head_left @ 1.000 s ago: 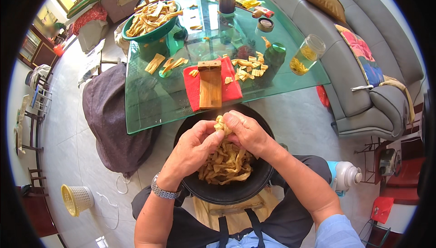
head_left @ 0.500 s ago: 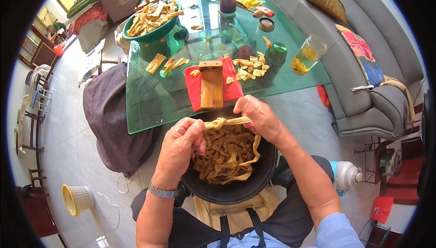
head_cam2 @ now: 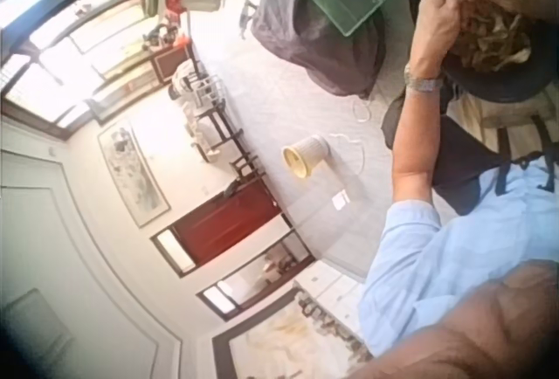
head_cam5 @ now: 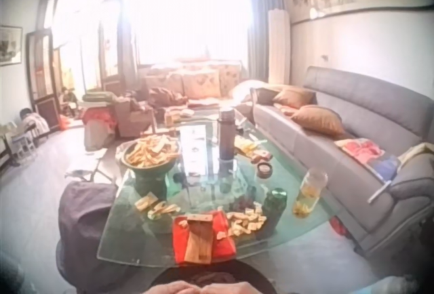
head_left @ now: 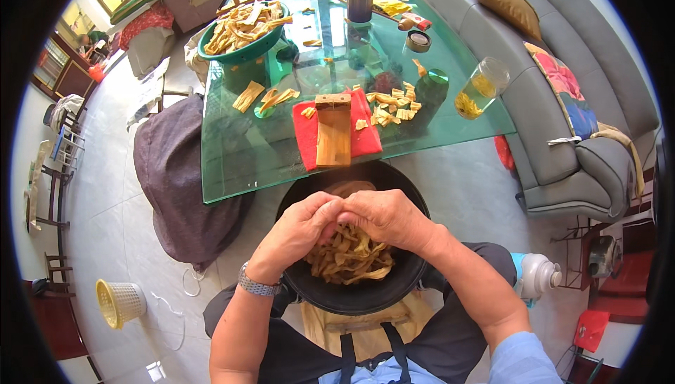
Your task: The person sits on the floor and repeatedly tears dried, flat, yellowish food strips into smaller pieces by hand, placing them into a black bowl on their lap. The process is continuous and repetitive throughout the clip.
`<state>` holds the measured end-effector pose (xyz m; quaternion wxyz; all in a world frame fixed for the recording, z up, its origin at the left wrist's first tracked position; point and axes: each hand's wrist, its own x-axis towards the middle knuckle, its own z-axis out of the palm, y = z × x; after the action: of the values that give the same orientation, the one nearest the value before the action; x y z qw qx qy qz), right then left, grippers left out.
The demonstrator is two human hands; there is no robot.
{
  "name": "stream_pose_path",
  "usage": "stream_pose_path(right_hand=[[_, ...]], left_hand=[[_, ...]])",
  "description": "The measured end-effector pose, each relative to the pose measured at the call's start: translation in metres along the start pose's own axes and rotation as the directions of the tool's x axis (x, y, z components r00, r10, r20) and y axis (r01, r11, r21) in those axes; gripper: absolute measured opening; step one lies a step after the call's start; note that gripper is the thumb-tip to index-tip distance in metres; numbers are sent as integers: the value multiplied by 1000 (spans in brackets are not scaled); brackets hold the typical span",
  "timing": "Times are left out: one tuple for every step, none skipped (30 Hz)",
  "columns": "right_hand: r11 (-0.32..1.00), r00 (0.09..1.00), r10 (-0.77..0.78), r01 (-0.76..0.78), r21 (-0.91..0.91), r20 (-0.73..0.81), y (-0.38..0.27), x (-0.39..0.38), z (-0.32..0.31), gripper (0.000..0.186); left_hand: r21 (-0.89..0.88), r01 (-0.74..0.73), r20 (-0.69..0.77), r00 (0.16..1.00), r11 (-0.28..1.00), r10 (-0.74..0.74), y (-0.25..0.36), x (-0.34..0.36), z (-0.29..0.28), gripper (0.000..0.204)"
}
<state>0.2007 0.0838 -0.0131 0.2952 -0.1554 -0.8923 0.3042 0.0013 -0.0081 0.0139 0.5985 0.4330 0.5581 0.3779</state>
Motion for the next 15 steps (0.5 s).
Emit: stream_pose_path(right_hand=[[1000,1000,7,-7,-1,17,-2,-3,-2,19],[1000,999,14,-13,-2,34,-3,-5,-4,20],[1000,999,19,-19,-10,47,-3,-8,-7,21],[999,997,32,-31,-21,73,-3,-11,-10,21],[999,994,45,-42,-32,100,-4,-13,-12,21],[998,990,59,-54,-43,127,-5,-15,-14,20],[998,990,63,-59,-35,123,-7,-14,-17,20],[998,990,68,-65,-28,120,-10,-12,-19,20],[997,991,72,-71,-20,117,-10,-11,-20,20],[998,996,59,-57,-31,63,-6,-10,-20,17],[998,999,45,-45,-42,8,2,-8,-19,16],[998,999,30,-32,-54,-46,8,-5,-21,15],[998,995,39,-44,-55,-88,9,1,-27,13],[992,994,88,-94,-86,-71,11,5,-31,14],[986,992,86,-98,-132,-92,16,9,-31,16]], left_hand=[[-13,10,17,1000,1000,-10,-3,0,0,30],[-25,39,19,999,999,-39,-4,-1,0,28],[-37,69,22,997,997,-68,-4,-3,-1,27],[-50,100,22,995,994,-99,-3,-5,-2,26],[-46,95,45,995,994,-93,0,-7,-3,24],[-44,100,49,994,994,-98,-1,-7,-4,24],[-38,102,50,994,994,-100,0,-7,-6,24],[-33,104,50,993,994,-103,2,-7,-8,23],[-48,61,22,998,997,-60,0,-6,-8,23],[-61,14,-3,1000,998,-14,-1,-3,-7,23],[-73,-34,-28,999,997,32,0,0,-7,23],[-82,-42,-39,998,996,39,4,3,-13,20],[-47,-66,-97,993,997,61,7,9,-17,19],[-11,-87,-153,985,996,85,10,15,-20,19],[71,-96,-202,973,993,109,15,21,-23,19]])
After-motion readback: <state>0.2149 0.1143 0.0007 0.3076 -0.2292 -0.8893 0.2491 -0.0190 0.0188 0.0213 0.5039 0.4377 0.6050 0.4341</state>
